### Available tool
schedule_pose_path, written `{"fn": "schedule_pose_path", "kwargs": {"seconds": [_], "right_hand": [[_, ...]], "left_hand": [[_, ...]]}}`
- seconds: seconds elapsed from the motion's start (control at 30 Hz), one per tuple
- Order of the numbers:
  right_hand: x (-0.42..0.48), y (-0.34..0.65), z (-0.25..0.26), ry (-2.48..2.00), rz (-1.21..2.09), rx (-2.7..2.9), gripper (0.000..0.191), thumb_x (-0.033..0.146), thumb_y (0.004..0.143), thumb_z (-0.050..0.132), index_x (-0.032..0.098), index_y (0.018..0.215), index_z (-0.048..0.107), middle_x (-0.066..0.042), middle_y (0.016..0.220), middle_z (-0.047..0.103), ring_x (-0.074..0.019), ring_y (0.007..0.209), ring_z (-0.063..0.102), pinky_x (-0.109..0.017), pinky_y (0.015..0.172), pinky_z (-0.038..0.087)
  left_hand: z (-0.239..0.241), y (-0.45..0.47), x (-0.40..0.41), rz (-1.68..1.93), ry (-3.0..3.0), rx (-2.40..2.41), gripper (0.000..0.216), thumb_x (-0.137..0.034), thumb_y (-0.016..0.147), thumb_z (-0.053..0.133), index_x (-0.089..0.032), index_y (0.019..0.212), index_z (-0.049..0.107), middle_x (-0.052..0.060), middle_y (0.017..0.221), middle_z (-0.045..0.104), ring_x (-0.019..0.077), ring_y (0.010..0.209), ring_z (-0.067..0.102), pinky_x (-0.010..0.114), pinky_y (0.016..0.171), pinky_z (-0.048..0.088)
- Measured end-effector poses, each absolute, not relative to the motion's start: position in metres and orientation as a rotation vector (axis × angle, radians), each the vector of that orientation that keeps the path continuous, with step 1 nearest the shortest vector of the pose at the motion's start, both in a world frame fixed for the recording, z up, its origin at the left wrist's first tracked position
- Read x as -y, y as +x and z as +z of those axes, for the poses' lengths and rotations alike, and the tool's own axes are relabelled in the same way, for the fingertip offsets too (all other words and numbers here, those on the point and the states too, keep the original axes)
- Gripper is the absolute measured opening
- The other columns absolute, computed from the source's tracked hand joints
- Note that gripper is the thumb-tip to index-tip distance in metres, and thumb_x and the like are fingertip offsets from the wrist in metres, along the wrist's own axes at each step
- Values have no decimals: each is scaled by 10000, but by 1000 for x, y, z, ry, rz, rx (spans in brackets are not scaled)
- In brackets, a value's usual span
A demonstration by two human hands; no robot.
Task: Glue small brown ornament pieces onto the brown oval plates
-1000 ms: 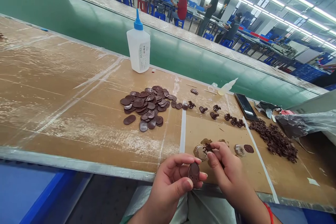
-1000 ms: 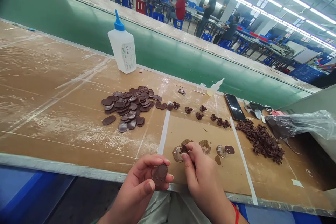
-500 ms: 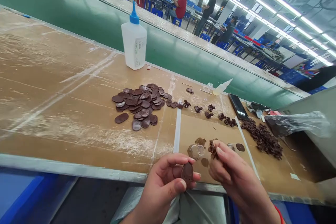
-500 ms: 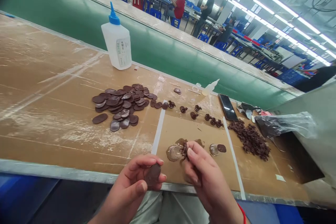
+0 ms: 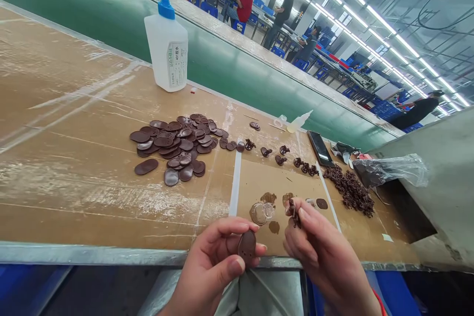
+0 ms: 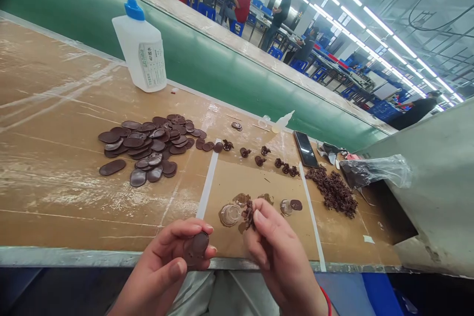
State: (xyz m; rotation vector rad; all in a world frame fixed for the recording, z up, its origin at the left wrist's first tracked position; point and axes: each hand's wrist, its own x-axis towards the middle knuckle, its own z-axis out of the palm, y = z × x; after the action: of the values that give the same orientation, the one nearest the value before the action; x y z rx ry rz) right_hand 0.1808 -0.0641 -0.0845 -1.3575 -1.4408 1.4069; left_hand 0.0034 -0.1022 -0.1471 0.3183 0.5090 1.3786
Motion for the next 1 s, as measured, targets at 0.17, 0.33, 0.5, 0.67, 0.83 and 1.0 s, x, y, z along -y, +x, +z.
{"fn": "schedule_pose_path", "kwargs": {"seconds": [0.17,0.33,0.5,0.67,0.83,1.0], "right_hand": [[67,188,-108,-1444,907,1787,116,316,1048,547,223,1104,586,24,706,595,-166,607,521,-288,603,350],[71,189,-122,-1473,591,1972,112,265,1041,509,224,1133,558,2,752,646,-205,640,606,-318,623,409],[70,186,-120,-1493,396,2071,112,248,1047,491,230,1148,535,-2,762,654,-201,645,631,-313,620,448],[71,185,-112,-1497,307,2156,98,227,1042,496,240,1123,550,12,755,647,-171,600,613,-285,579,438],[73,184,-105,-1523,286,2206,84,228,1040,502,240,1109,548,19,734,652,-161,555,595,-276,531,419],[73,182,-104,-1536,251,2211,70,228,1040,505,241,1092,550,47,659,631,-143,517,590,-257,515,424]], "left_hand": [[-149,2,100,1396,395,-374,241,-270,781,904,-266,1012,835,14,1062,812,191,848,810,228,752,645],[-149,2,101,1417,404,-310,248,-258,796,895,-265,1036,829,4,1085,804,178,862,809,216,770,648],[-150,1,102,1390,392,-287,254,-254,798,894,-266,1042,824,-1,1089,787,168,861,807,211,784,646],[-151,0,102,1375,385,-240,257,-236,816,881,-265,1064,817,-3,1109,776,163,874,808,211,808,643],[-152,1,103,1369,371,-190,257,-220,836,864,-266,1083,809,-3,1135,775,162,905,806,222,836,640],[-154,2,103,1369,366,-163,267,-209,834,865,-264,1089,806,-5,1133,777,166,914,807,225,841,642]]}}
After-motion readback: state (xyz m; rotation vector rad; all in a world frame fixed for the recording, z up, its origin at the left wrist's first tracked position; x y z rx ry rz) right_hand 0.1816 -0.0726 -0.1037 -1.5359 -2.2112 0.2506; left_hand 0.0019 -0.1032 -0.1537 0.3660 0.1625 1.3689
